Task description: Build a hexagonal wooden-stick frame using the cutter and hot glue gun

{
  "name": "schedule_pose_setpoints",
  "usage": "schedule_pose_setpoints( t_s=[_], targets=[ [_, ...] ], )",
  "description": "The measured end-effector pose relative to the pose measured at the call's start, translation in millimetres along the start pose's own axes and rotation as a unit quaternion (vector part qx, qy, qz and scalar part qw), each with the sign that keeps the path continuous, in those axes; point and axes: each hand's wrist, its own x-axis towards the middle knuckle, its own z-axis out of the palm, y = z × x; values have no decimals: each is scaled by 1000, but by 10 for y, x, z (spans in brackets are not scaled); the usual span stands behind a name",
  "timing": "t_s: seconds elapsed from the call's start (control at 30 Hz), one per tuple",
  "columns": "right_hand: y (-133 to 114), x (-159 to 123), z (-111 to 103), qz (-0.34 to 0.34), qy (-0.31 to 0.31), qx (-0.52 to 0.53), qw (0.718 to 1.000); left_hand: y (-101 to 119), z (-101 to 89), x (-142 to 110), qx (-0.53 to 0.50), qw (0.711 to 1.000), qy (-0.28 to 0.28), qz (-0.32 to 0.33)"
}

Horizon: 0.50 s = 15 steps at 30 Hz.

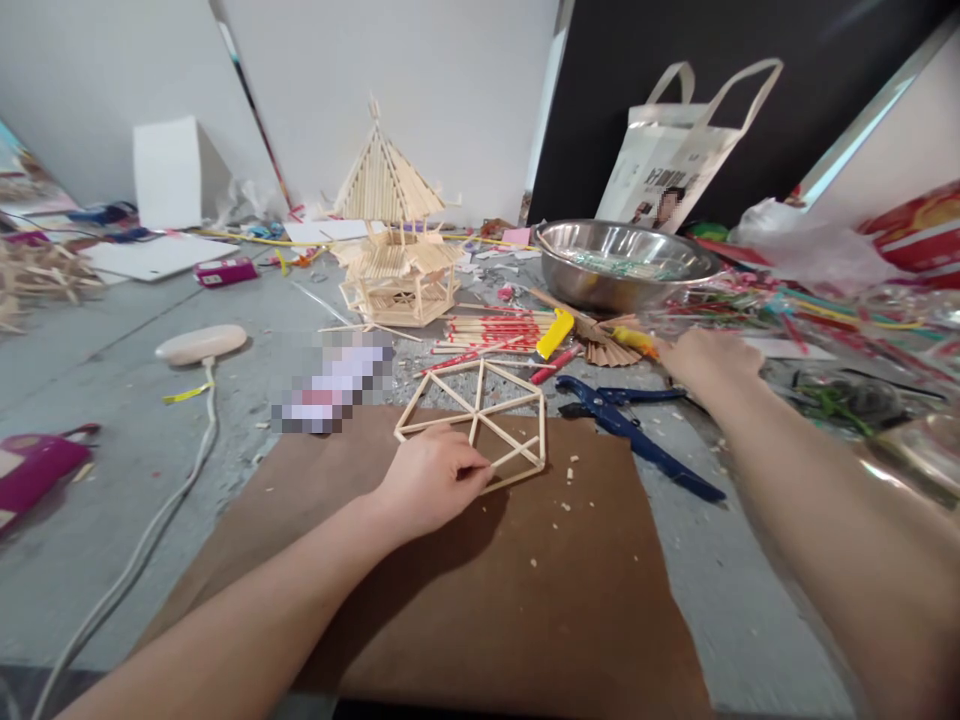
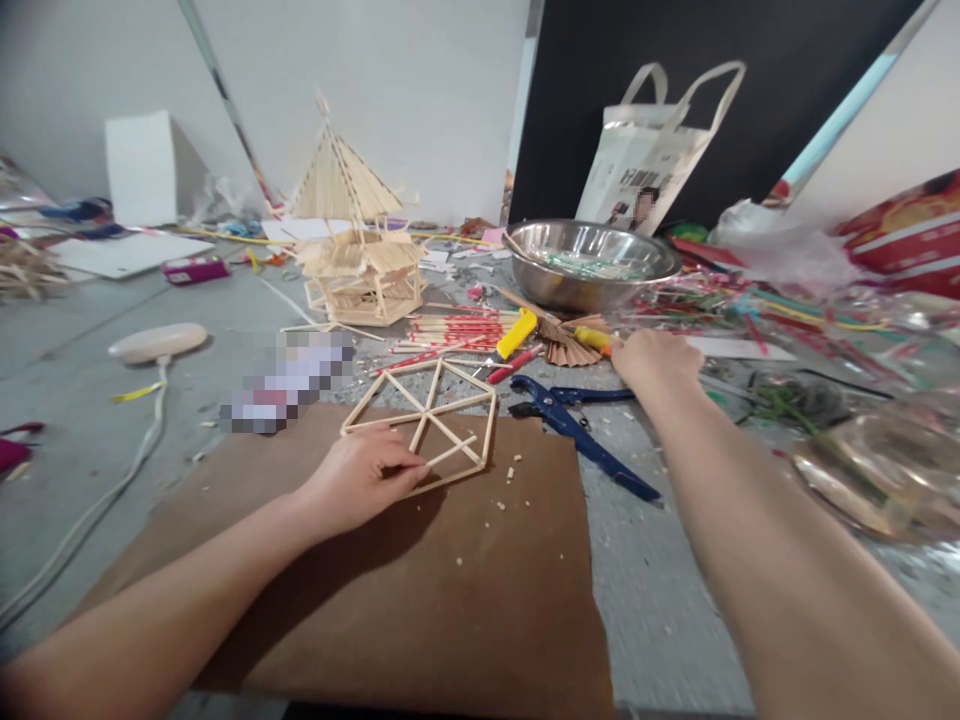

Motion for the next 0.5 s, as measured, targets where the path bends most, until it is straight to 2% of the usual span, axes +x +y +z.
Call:
schedule_pose_setpoints(
  t_s=[0.07,0.1,0.17,0.2,0.27,0.37,0.5],
  targets=[
    [-164,-218,-100,-6,15,-22,1000,6,-11,-3,5,1000,-11,2],
    [-270,-359,-141,-59,17,-19,998,9,-16,-2,6,1000,-16,3],
    [-498,-670,-188,-193,-25,51,980,16,-24,0,10,1000,-25,9],
    [-604,-823,-190,-262,-59,95,959,19,-26,2,13,999,-30,10],
    [-770,-1080,-158,-346,-114,156,918,23,-26,5,23,999,-39,12],
    [-884,-1280,-70,-383,-162,187,890,19,-15,6,35,998,-46,14],
    [-881,-1293,-4,-377,-192,203,883,-1,2,-2,43,998,-46,20]
  ],
)
